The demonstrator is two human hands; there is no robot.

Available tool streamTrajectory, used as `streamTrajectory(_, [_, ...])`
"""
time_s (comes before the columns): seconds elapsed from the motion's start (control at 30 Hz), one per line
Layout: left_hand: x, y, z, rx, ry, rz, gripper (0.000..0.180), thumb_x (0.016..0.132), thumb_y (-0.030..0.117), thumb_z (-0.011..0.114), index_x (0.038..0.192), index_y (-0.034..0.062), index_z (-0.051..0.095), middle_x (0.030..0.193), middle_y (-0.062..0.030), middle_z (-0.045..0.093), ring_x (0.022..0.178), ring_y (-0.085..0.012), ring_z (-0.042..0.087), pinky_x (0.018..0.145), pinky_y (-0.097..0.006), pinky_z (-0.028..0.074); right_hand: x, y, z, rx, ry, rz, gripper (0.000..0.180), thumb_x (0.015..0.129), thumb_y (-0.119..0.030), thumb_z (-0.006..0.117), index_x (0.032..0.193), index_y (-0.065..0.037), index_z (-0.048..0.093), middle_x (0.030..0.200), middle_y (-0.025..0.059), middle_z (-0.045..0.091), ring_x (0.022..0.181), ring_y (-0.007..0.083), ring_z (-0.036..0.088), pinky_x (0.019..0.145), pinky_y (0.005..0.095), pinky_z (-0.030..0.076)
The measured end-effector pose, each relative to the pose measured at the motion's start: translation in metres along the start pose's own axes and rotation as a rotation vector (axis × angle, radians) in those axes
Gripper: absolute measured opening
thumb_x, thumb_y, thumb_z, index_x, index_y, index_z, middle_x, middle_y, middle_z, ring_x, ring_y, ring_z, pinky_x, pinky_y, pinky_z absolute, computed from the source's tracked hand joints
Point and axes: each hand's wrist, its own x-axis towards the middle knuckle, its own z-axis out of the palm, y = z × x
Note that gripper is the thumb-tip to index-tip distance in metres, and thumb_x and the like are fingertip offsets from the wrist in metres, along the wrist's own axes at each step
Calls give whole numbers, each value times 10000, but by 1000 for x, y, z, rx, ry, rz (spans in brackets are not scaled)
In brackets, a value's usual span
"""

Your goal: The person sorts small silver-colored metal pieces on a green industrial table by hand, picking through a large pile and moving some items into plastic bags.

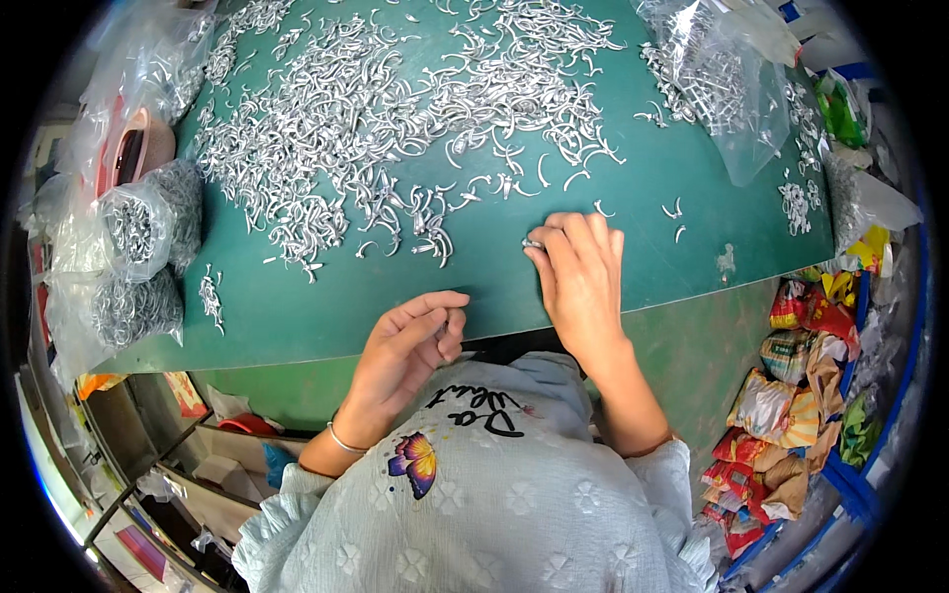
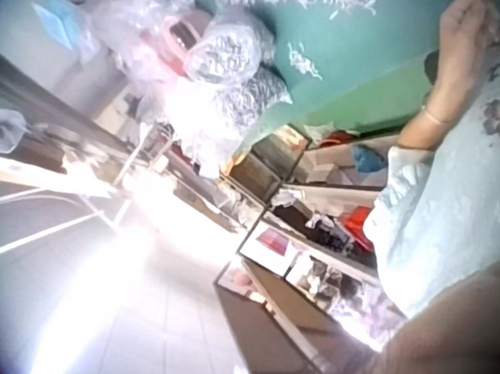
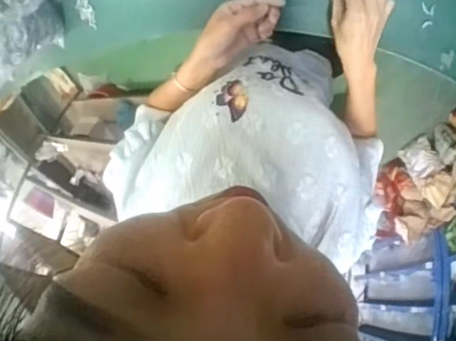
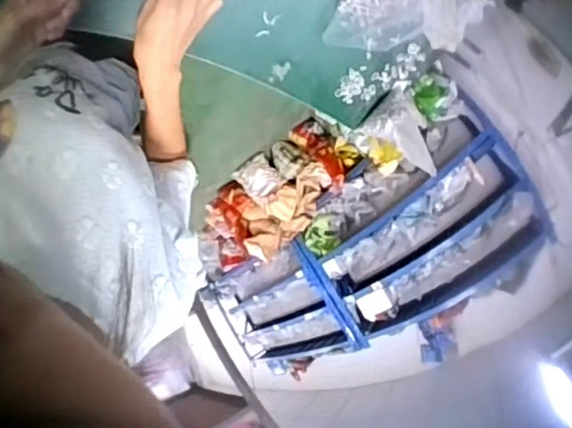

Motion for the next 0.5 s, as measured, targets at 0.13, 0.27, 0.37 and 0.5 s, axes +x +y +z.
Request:
streamTrajectory(0.13, [-1, -1, -3, -8, 12, 36, 263, 978, 104, 518, 1184, -36, 601, 879, -42, 569, 742, -110, 483, 690, -260, 428, -2, 16, -12, -31, 115, -15, 104, 792, -22, 698, 864, -53, 629, 875, 58, 642, 828, 237, 563, 767, 358, 368])
streamTrajectory(0.27, [2, -2, -4, -11, 10, 42, 261, 974, 99, 517, 1181, -36, 602, 883, -44, 568, 751, -114, 481, 698, -266, 430, -3, 41, -27, 3, 223, 133, 127, 793, -29, 703, 902, -53, 642, 884, 81, 653, 823, 265, 574, 765, 358, 382])
streamTrajectory(0.37, [3, -2, -4, 7, 5, 47, 259, 973, 98, 518, 1177, -37, 602, 889, -45, 568, 751, -115, 481, 699, -270, 430, 5, 23, -22, -60, 126, 36, 237, 777, -133, 745, 988, -62, 664, 1009, 81, 613, 935, 270, 537, 803, 374, 372])
streamTrajectory(0.5, [2, -1, -2, -15, -14, 35, 254, 978, 90, 509, 1178, -37, 602, 892, -41, 570, 761, -113, 490, 707, -263, 437, 10, 18, 5, -29, 45, -52, 217, 735, -109, 762, 912, -78, 640, 939, 25, 605, 878, 222, 541, 780, 367, 354])
